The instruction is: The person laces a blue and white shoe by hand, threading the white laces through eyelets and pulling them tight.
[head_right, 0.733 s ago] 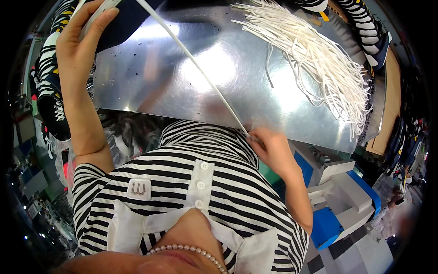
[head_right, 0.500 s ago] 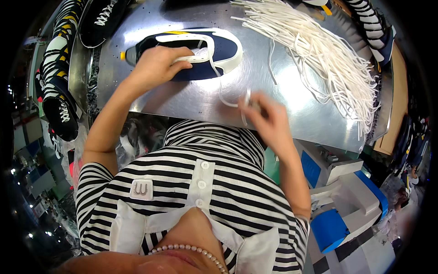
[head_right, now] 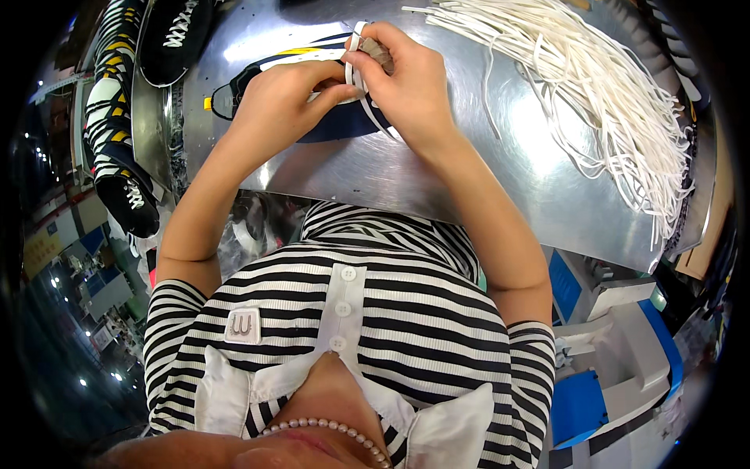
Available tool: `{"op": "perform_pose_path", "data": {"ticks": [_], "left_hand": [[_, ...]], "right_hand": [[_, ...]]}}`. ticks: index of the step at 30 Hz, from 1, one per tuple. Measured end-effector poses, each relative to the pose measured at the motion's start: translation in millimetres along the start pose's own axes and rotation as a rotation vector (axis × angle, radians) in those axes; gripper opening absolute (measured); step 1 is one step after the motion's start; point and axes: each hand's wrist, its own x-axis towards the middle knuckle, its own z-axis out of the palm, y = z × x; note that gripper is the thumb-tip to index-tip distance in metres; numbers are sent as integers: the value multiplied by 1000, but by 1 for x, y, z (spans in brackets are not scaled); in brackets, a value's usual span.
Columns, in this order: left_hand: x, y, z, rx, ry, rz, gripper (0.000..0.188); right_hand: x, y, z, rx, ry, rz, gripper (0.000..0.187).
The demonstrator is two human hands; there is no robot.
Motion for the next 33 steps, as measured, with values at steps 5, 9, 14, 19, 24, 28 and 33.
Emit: {"op": "perform_pose_path", "data": {"ticks": [5,9,14,19,24,28,33], "left_hand": [[7,-6,8,-104,-26,-49,23],[12,-15,6,-177,-87,-33,22],[12,-15,7,-230,-87,-45,23],[14,-13,4,-176,-137,-51,23],[13,-17,7,-204,-112,-17,24],[14,-19,8,-194,-106,0,25],[4,-19,12,-290,-100,63,18]], "right_hand": [[-2,-1,-3,-160,41,-101,22],[-26,-8,-16,-242,-52,-14,22],[-49,-15,-21,-269,-141,105,14],[-46,-15,-20,-340,-159,51,12],[-44,-17,-21,-372,-170,41,12],[-44,-18,-22,-361,-175,55,12],[-41,-22,-22,-577,-229,16,12]]}}
